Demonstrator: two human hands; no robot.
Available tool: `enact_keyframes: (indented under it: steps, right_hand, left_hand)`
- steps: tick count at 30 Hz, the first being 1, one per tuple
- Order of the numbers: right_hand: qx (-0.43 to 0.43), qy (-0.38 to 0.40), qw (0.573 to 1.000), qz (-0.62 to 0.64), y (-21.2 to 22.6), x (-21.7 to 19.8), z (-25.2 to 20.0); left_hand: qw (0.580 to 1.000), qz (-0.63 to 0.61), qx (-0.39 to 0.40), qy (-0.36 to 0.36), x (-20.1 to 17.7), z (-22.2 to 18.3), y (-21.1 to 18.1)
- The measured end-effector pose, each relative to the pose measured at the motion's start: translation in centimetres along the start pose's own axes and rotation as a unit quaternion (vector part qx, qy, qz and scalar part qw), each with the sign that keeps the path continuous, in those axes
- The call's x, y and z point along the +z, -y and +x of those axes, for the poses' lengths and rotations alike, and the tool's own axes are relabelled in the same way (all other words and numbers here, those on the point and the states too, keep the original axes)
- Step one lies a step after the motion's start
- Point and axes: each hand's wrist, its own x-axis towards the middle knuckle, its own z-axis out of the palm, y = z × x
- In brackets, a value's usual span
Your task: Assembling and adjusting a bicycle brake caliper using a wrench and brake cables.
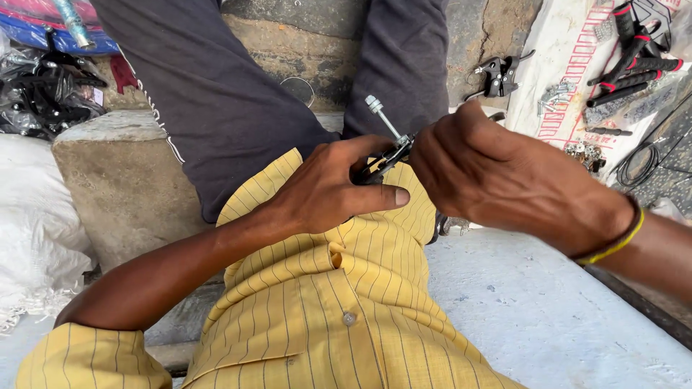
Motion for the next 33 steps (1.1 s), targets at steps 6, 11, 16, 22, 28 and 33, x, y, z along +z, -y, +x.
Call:
enact_keyframes:
  steps: [6, 11, 16, 22, 28, 33]
  right_hand:
    - [0.105, -0.109, 0.975, 0.163, 2.5, 4.3, -2.2]
    - [0.188, -0.096, 0.947, 0.243, 1.4, 2.2, -1.4]
    - [0.248, -0.057, 0.967, -0.027, 0.7, -1.6, -2.0]
    - [0.262, -0.038, 0.964, 0.017, 1.1, -3.1, -2.7]
    - [0.478, -0.063, 0.726, 0.491, 4.4, 3.1, -4.0]
    - [0.388, -0.092, 0.808, 0.433, 4.4, 5.4, -3.4]
  left_hand:
    - [0.995, -0.069, 0.063, 0.020, -0.6, -0.5, 0.9]
    - [0.999, -0.009, 0.025, 0.028, -0.7, -0.1, 1.0]
    - [0.979, 0.066, 0.187, -0.045, -1.0, 0.9, -1.4]
    - [0.982, 0.185, -0.034, -0.003, -1.0, 2.9, 0.6]
    - [0.994, -0.002, 0.103, -0.039, -1.6, 2.1, 1.1]
    - [0.999, -0.002, 0.029, -0.025, -1.7, 1.8, -0.8]
